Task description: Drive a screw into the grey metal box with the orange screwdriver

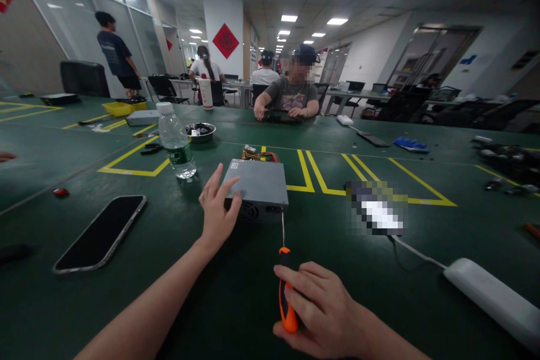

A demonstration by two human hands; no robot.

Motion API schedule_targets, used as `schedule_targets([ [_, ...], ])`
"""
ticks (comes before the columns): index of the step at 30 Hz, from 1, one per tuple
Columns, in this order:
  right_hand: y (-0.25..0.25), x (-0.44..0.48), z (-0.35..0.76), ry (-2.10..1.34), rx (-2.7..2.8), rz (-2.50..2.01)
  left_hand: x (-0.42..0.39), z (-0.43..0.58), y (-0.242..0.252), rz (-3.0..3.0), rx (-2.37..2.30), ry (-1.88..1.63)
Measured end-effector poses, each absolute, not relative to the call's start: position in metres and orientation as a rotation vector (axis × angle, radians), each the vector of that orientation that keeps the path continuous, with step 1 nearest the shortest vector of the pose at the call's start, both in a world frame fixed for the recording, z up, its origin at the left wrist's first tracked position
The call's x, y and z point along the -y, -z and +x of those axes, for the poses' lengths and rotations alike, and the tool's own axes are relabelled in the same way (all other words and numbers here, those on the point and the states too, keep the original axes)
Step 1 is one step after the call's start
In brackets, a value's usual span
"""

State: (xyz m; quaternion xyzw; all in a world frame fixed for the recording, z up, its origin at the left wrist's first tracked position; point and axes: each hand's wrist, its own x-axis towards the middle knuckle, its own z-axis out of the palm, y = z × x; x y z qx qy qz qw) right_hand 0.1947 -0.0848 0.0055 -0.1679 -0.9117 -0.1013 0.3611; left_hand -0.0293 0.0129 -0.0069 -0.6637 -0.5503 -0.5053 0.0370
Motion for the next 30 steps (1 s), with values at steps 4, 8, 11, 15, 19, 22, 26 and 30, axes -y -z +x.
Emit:
schedule_targets([
  [4, -0.008, 0.085, 0.195, 0.263, 2.393, -0.474, -0.008, -0.031, -0.001, -2.183, 1.293, 1.164],
  [8, -0.017, 0.087, 0.192, 0.293, 2.439, -0.482, -0.003, -0.028, -0.004, -2.33, 1.13, 1.013],
  [11, -0.018, 0.088, 0.192, 0.303, 2.419, -0.454, -0.001, -0.023, -0.004, -2.375, 1.122, 1.0],
  [15, -0.009, 0.088, 0.196, 0.319, 2.301, -0.432, -0.001, -0.02, -0.002, -2.373, 1.16, 1.031],
  [19, -0.007, 0.087, 0.197, 0.271, 2.308, -0.458, -0.003, -0.02, -0.001, -2.371, 1.204, 1.05],
  [22, -0.015, 0.087, 0.195, 0.28, 2.39, -0.461, -0.004, -0.019, 0.0, -2.366, 1.224, 1.059],
  [26, -0.016, 0.087, 0.196, 0.326, 2.342, -0.434, -0.005, -0.019, 0.002, -2.366, 1.254, 1.06],
  [30, -0.008, 0.087, 0.198, 0.283, 2.28, -0.446, -0.004, -0.018, 0.002, -2.375, 1.271, 1.067],
])
